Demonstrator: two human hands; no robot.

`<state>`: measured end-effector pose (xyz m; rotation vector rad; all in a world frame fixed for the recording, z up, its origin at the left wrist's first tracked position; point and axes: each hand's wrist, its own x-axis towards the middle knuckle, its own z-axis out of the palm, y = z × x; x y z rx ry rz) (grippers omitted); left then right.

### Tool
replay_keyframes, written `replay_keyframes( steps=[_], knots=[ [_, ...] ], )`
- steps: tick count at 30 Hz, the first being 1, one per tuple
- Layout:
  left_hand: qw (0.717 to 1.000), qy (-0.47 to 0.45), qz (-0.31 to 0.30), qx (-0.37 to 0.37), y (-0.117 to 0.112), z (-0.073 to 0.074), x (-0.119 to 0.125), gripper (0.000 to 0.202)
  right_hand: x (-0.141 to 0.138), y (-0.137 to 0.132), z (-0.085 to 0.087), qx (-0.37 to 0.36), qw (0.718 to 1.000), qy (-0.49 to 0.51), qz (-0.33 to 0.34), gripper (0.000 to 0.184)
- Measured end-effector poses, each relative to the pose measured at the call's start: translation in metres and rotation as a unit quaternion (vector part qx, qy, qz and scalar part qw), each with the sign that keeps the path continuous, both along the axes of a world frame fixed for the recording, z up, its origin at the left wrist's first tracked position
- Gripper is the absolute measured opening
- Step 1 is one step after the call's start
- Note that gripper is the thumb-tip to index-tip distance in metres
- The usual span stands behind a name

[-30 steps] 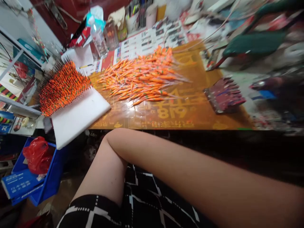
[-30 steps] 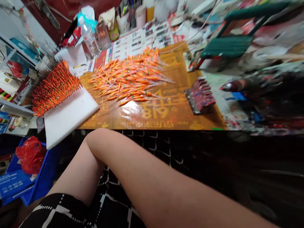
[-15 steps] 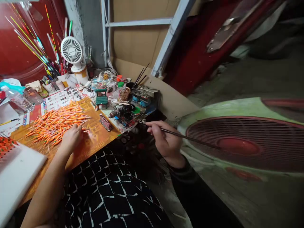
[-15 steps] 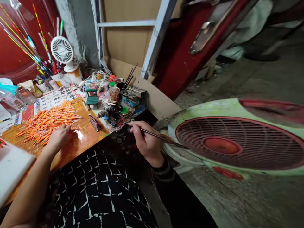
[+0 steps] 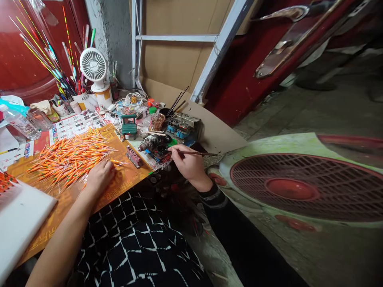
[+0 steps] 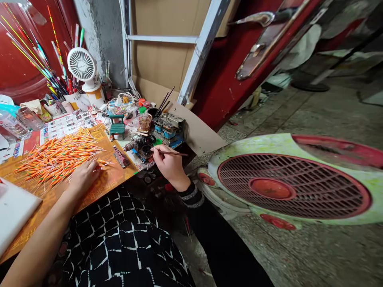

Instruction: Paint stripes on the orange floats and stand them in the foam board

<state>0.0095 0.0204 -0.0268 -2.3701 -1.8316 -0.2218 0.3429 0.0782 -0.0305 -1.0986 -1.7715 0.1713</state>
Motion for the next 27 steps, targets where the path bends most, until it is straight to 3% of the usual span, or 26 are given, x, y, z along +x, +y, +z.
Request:
replay_keyframes(
  steps=[4,8,14,18,21,25,27],
  knots=[
    [1.0,0.0,-0.013,0.0,0.002,-0.002,0.0,0.024,0.004,-0.005,0.001,-0.007,1.0,0.014,0.0,0.022],
    [0.999,0.038,0.025,-0.003,0.005,-0.001,-0.005,0.027,0.008,-0.01,0.003,-0.012,1.0,0.008,0.005,0.023],
    [0.998,0.044,0.054,0.013,-0.003,0.025,-0.017,0.027,0.016,-0.017,0.013,-0.02,1.0,0.012,0.012,0.023],
    [0.995,-0.071,0.045,0.057,-0.005,0.037,-0.014,0.028,0.022,-0.019,0.02,-0.043,0.999,0.019,0.012,0.023],
    [0.981,-0.191,0.003,0.038,0.001,0.041,0.0,0.024,0.026,-0.02,0.022,-0.068,0.997,0.031,0.003,0.023],
    [0.94,-0.326,-0.054,-0.082,0.019,0.046,0.021,0.02,0.027,-0.018,0.019,-0.099,0.99,0.095,0.002,0.026],
    [0.899,-0.384,-0.09,-0.19,0.031,0.05,0.029,0.021,0.026,-0.015,0.014,-0.12,0.982,0.143,0.009,0.031]
  ],
)
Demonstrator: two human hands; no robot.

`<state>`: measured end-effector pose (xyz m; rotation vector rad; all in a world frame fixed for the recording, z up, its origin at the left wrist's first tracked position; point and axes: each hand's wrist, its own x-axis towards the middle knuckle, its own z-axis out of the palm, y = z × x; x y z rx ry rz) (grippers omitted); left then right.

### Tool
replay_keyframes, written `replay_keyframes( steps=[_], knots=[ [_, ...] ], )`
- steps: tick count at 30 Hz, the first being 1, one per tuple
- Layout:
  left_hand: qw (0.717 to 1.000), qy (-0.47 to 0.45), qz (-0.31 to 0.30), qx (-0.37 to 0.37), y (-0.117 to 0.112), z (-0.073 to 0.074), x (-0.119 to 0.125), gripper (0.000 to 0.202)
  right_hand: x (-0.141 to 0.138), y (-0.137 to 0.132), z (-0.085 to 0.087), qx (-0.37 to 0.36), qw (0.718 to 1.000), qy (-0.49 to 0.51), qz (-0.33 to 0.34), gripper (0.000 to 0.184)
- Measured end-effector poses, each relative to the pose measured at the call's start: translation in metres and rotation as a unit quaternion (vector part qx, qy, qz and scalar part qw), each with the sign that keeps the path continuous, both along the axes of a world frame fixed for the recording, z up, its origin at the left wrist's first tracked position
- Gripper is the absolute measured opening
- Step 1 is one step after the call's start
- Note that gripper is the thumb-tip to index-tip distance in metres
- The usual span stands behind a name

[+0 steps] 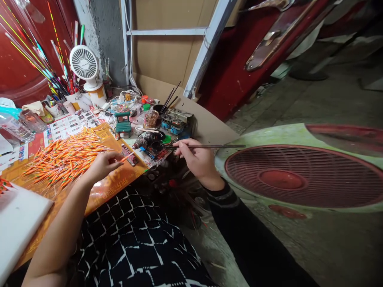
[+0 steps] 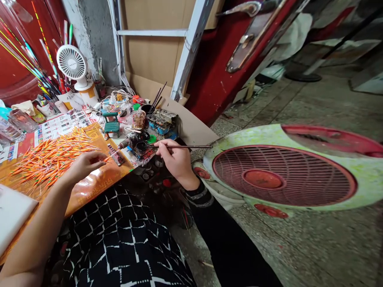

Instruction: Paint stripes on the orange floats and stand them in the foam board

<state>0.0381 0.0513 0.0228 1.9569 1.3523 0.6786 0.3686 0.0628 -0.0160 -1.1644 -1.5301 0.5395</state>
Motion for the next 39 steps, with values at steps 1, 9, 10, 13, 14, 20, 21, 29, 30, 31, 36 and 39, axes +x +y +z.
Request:
replay_keyframes(
  steps=[1,9,10,13,14,20,21,29,30,31,36,39],
  knots=[
    [0.997,-0.035,-0.039,-0.055,0.006,0.001,0.002,0.022,-0.001,0.002,-0.003,-0.011,1.0,0.024,0.004,0.034],
    [0.936,-0.209,-0.116,-0.257,0.029,-0.018,-0.001,0.031,-0.007,0.012,-0.021,-0.058,0.993,0.101,0.017,0.043],
    [0.935,-0.218,-0.104,-0.259,0.028,-0.024,-0.002,0.032,-0.005,0.013,-0.022,-0.058,0.993,0.107,0.007,0.042],
    [0.935,-0.224,-0.068,-0.265,0.026,-0.037,-0.009,0.034,-0.001,0.012,-0.021,-0.06,0.99,0.126,-0.019,0.04],
    [0.937,-0.221,-0.053,-0.264,0.026,-0.04,-0.011,0.033,0.0,0.011,-0.02,-0.061,0.989,0.132,-0.025,0.04],
    [0.951,-0.204,0.075,-0.221,0.031,-0.043,-0.018,0.028,0.0,0.004,-0.012,-0.049,0.991,0.121,-0.015,0.036],
    [0.953,-0.195,0.092,-0.212,0.031,-0.043,-0.017,0.027,-0.001,0.003,-0.011,-0.047,0.993,0.104,0.001,0.035],
    [0.946,-0.229,0.105,-0.205,0.032,-0.042,-0.019,0.024,0.004,-0.008,-0.011,-0.047,0.998,0.031,0.018,0.029],
    [0.941,-0.246,0.088,-0.213,0.032,-0.042,-0.021,0.025,0.005,-0.009,-0.01,-0.046,0.998,0.036,0.01,0.028],
    [0.938,-0.26,0.07,-0.219,0.032,-0.042,-0.022,0.027,0.006,-0.01,-0.01,-0.044,0.998,0.043,0.002,0.028],
    [0.933,-0.262,0.008,-0.245,0.029,-0.038,-0.024,0.033,0.003,-0.017,-0.016,-0.007,0.993,0.115,-0.031,0.028],
    [0.937,-0.241,-0.007,-0.254,0.028,-0.039,-0.024,0.036,-0.008,-0.026,-0.03,0.013,0.989,0.149,-0.004,0.027]
  ],
)
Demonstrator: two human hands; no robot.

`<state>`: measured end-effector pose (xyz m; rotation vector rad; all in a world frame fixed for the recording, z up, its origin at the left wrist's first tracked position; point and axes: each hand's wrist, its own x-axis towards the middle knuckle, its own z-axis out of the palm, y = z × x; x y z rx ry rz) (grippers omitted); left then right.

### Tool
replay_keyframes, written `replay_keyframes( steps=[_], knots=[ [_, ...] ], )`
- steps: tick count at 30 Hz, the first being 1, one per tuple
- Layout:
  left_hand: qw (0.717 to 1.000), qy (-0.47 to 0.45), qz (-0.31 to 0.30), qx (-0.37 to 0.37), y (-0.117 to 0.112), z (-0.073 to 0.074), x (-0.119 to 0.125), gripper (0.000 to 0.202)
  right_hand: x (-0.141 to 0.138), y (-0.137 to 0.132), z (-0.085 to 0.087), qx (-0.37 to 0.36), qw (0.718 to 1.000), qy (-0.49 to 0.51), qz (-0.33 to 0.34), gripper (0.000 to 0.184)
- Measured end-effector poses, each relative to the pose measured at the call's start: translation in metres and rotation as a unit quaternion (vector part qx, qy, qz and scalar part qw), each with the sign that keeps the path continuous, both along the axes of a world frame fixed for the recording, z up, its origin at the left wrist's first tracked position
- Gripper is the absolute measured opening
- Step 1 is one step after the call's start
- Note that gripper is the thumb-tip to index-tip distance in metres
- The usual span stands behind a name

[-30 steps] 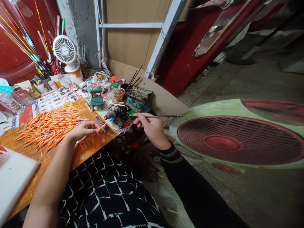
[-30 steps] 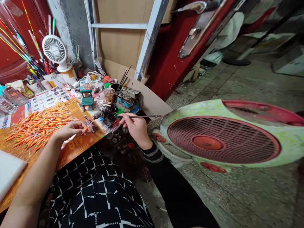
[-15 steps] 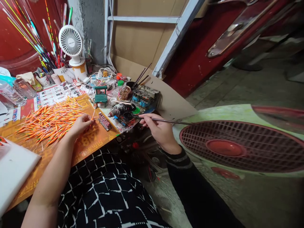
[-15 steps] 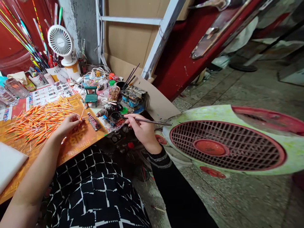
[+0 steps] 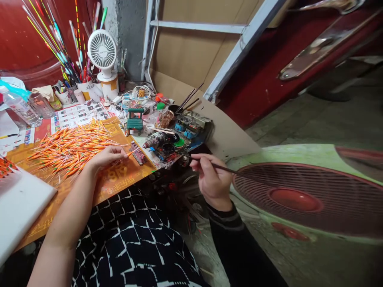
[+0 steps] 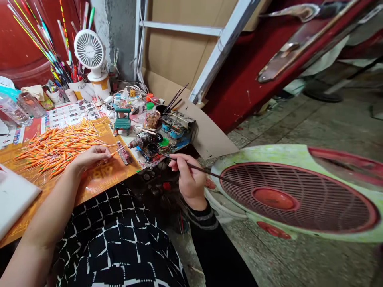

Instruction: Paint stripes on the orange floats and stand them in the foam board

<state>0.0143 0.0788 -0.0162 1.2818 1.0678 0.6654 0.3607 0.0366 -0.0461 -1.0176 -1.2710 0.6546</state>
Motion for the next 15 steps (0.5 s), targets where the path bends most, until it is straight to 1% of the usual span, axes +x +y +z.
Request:
replay_keyframes(
  steps=[3,6,10,12,15],
  knots=[
    [1.0,0.02,0.001,0.003,0.0,-0.003,0.0,0.036,-0.017,-0.012,-0.016,0.016,0.999,-0.001,0.042,0.025],
    [0.999,0.039,0.007,0.012,0.0,-0.004,0.0,0.034,-0.036,-0.023,-0.026,0.039,0.996,-0.028,0.078,0.025],
    [0.998,0.061,0.012,0.01,-0.001,0.0,0.001,0.034,-0.057,-0.032,-0.033,0.083,0.988,-0.048,0.124,0.023],
    [0.998,0.06,0.022,0.01,-0.002,0.003,0.003,0.035,-0.064,-0.033,-0.035,0.097,0.985,-0.047,0.134,0.023],
    [0.997,0.062,0.034,0.016,-0.004,0.005,0.006,0.036,-0.071,-0.034,-0.039,0.096,0.984,-0.06,0.138,0.024]
  ],
)
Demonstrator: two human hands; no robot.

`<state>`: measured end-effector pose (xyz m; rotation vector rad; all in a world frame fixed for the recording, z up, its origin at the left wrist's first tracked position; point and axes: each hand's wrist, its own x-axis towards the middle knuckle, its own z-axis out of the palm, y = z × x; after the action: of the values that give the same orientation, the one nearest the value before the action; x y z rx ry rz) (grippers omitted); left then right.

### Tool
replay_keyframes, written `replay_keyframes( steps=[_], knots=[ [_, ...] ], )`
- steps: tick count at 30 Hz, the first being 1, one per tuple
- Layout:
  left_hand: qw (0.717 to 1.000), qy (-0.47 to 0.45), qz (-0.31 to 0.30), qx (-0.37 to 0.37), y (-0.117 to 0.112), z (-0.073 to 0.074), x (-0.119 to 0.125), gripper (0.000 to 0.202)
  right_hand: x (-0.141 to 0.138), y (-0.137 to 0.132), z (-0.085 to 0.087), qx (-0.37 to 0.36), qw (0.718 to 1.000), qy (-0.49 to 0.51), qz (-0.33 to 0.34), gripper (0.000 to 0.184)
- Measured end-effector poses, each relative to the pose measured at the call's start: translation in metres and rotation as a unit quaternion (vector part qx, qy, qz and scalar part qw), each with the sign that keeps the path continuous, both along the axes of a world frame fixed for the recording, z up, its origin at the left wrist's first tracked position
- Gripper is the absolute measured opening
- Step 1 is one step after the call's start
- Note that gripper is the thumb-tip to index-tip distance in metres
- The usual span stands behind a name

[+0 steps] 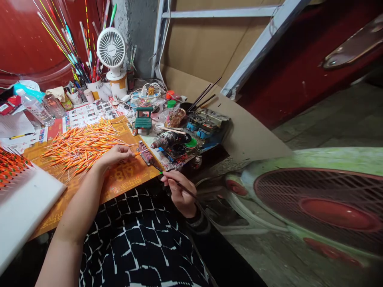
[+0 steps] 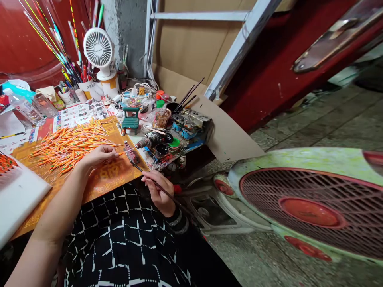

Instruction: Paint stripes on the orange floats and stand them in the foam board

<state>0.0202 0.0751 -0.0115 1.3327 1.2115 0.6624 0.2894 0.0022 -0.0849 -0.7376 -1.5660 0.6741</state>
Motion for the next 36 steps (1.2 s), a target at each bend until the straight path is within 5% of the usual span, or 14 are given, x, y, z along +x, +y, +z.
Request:
replay_keyframes(
  steps=[18,36],
  knots=[
    [0.999,-0.052,0.01,-0.009,0.003,-0.001,0.013,0.038,-0.049,0.011,-0.043,0.082,0.994,-0.015,-0.064,0.027],
    [0.999,-0.036,0.01,-0.019,0.003,-0.003,0.012,0.041,-0.049,0.012,-0.039,0.093,0.992,-0.057,-0.069,0.03]
  ],
)
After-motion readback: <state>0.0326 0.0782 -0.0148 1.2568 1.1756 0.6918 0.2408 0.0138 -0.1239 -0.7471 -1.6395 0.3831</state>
